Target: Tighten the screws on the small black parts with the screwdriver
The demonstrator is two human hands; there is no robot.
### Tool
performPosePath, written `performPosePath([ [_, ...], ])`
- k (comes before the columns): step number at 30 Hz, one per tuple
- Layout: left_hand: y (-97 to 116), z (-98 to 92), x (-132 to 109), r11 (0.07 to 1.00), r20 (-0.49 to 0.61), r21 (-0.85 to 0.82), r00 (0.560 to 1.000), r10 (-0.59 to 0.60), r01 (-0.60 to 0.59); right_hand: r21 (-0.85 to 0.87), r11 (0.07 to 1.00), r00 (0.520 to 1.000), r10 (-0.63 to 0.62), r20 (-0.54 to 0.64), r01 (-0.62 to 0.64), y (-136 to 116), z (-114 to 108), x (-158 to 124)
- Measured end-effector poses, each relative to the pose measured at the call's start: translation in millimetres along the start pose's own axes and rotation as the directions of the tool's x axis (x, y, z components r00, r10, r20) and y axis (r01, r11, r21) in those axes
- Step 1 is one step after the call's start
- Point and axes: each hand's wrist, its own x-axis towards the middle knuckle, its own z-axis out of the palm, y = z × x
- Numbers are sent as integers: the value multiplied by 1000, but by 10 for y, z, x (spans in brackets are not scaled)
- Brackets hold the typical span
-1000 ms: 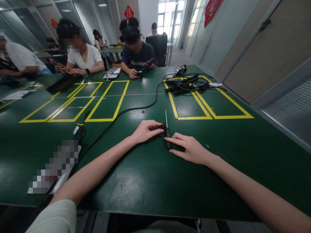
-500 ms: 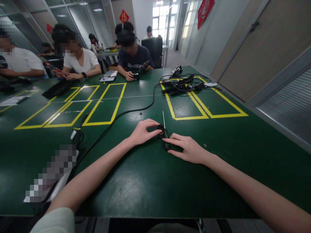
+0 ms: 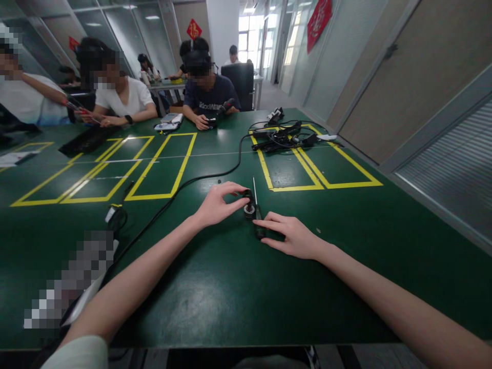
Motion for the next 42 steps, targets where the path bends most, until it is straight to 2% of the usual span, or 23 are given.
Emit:
performPosePath([
  [6, -32, -247, 55, 994, -32, 70, 997, -77, 79, -1, 1000, 1000, 9, 4, -9, -1, 3, 4],
  [12, -159, -416, 74, 983, 135, 92, 976, -173, 162, 2, 1000, 1000, 10, 13, -10, 0, -5, 11],
  [18, -279, -430, 57, 980, 268, 127, 946, -184, 155, 14, 1000, 1000, 6, 6, -7, 8, -2, 8],
  [26, -295, -365, 25, 975, 356, 162, 912, -204, 155, 2, 1000, 1000, 4, 7, -4, 15, 8, 7],
  [30, -348, -379, 26, 969, 410, 157, 880, -239, 190, -2, 1000, 1000, 7, 10, -7, 14, 8, 4],
  [34, -414, -561, 55, 963, 490, 126, 829, -268, 237, 5, 1000, 1000, 3, 1, -3, 20, 2, -9],
  [38, -500, -845, 57, 934, 549, 232, 756, -356, 271, 24, 1000, 1000, -3, -26, 4, 32, -22, -34],
  [42, -550, -999, 25, 848, 466, 460, 741, -483, 264, 49, 999, 998, 11, -69, -7, 63, -57, -59],
])
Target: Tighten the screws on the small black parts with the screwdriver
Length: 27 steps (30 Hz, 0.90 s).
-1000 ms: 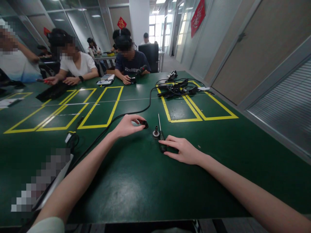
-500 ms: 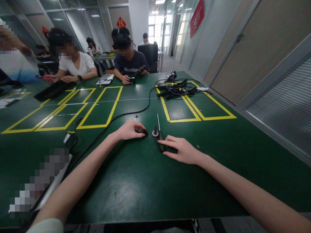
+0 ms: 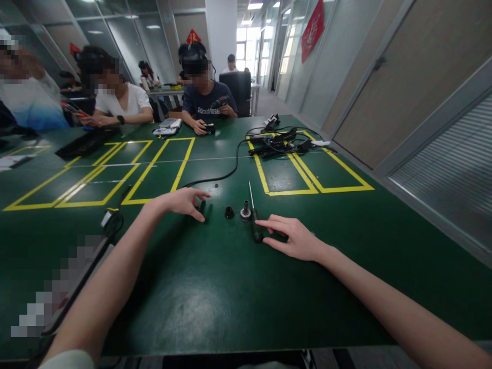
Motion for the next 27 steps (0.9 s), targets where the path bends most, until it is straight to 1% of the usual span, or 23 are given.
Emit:
performPosePath([
  [2, 65, 25, -10, 995, -13, 85, 999, -52, 53, 9, 1000, 1000, 14, -23, -14, 21, -14, -9],
  [3, 134, 55, -7, 993, -13, 110, 999, -49, 50, 12, 1000, 999, 20, -33, -19, 31, -19, -12],
  [4, 221, 96, 0, 992, -4, 122, 1000, -22, 23, 14, 1000, 999, 25, -42, -25, 41, -23, -14],
  [7, 509, 278, 51, 990, -29, 119, 996, 80, -76, 21, 999, 998, 34, -62, -33, 58, -23, -17],
  [10, 688, 503, 137, 978, -119, 67, 971, 205, -198, 29, 999, 997, 32, -67, -30, 60, -17, -16],
  [11, 712, 572, 167, 973, -159, 47, 960, 231, -227, 32, 999, 997, 30, -67, -28, 59, -16, -16],
  [13, 724, 682, 219, 965, -199, 13, 945, 258, -260, 37, 999, 997, 31, -67, -28, 56, -16, -14],
  [15, 724, 751, 251, 961, -224, -12, 938, 266, -276, 43, 999, 997, 33, -63, -30, 55, -18, -12],
  [18, 748, 806, 269, 954, -246, -24, 927, 285, -299, 48, 998, 998, 36, -54, -33, 56, -23, -10],
  [23, 795, 887, 295, 944, -298, 4, 901, 315, -329, 54, 997, 998, 48, -41, -46, 56, -23, -8],
  [27, 770, 920, 324, 946, -315, 15, 896, 313, -325, 68, 996, 998, 54, -24, -52, 45, -22, -6],
])
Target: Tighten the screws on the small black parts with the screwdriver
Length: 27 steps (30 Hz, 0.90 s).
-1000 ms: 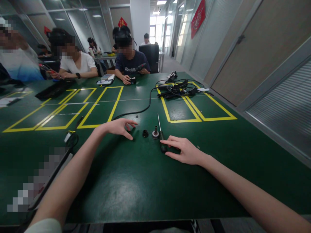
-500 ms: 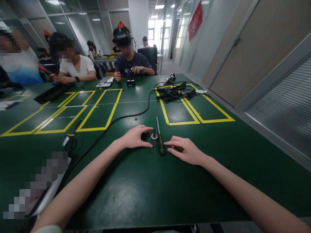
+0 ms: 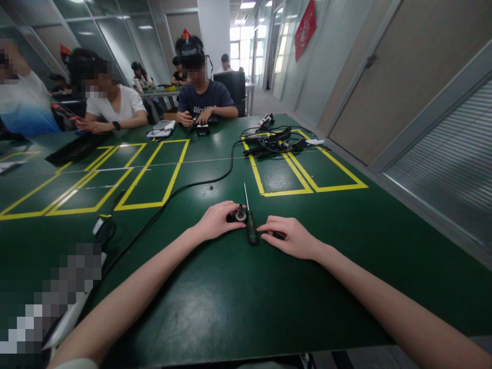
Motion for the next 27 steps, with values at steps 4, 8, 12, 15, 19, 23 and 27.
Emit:
performPosePath([
  [4, -38, -11, 2, 998, 3, -54, 1000, 28, -27, 6, 1000, 1000, 11, -2, -11, 0, 0, 2],
  [8, -93, -37, -1, 998, -14, -52, 999, 43, -43, 9, 1000, 1000, 18, 0, -18, 18, -7, 4],
  [12, -181, -84, -5, 999, -53, -46, 999, 14, -16, 12, 1000, 1000, 26, 6, -26, 25, -14, 10],
  [15, -273, -138, -9, 1000, -86, -18, 996, -7, 5, 14, 999, 999, 31, 9, -31, 30, -15, 17],
  [19, -441, -230, -23, 999, -147, 8, 989, -34, 36, 17, 999, 999, 45, 14, -45, 47, -13, 21],
  [23, -601, -355, -62, 995, -235, 21, 967, -94, 102, 24, 998, 998, 63, 19, -64, 59, -19, 24],
  [27, -716, -502, -128, 973, -261, 19, 941, -217, 229, 34, 996, 996, 81, 23, -82, 70, -35, 29],
])
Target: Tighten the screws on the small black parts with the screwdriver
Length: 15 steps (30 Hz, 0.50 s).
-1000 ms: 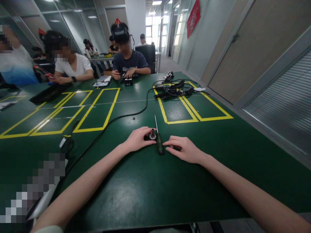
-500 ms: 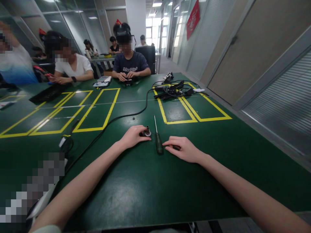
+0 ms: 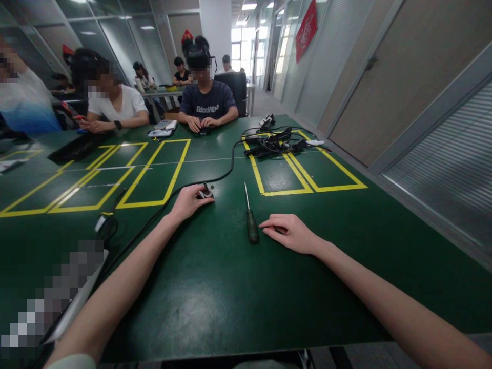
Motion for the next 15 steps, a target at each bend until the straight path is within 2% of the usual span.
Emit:
performPosePath([
  [3, -103, -119, 2, 995, -36, 34, 995, -89, 90, 3, 1000, 1000, 14, -2, -14, 20, -7, 2],
  [7, -261, -315, 8, 987, -122, 53, 982, -147, 154, 3, 1000, 1000, 30, -4, -30, 45, 0, 5],
  [11, -423, -561, -18, 953, -203, 118, 946, -253, 281, 5, 999, 999, 35, 0, -35, 52, 4, 15],
  [15, -577, -757, -90, 917, -271, 193, 917, -291, 348, 9, 999, 999, 38, -1, -38, 51, 7, 21],
])
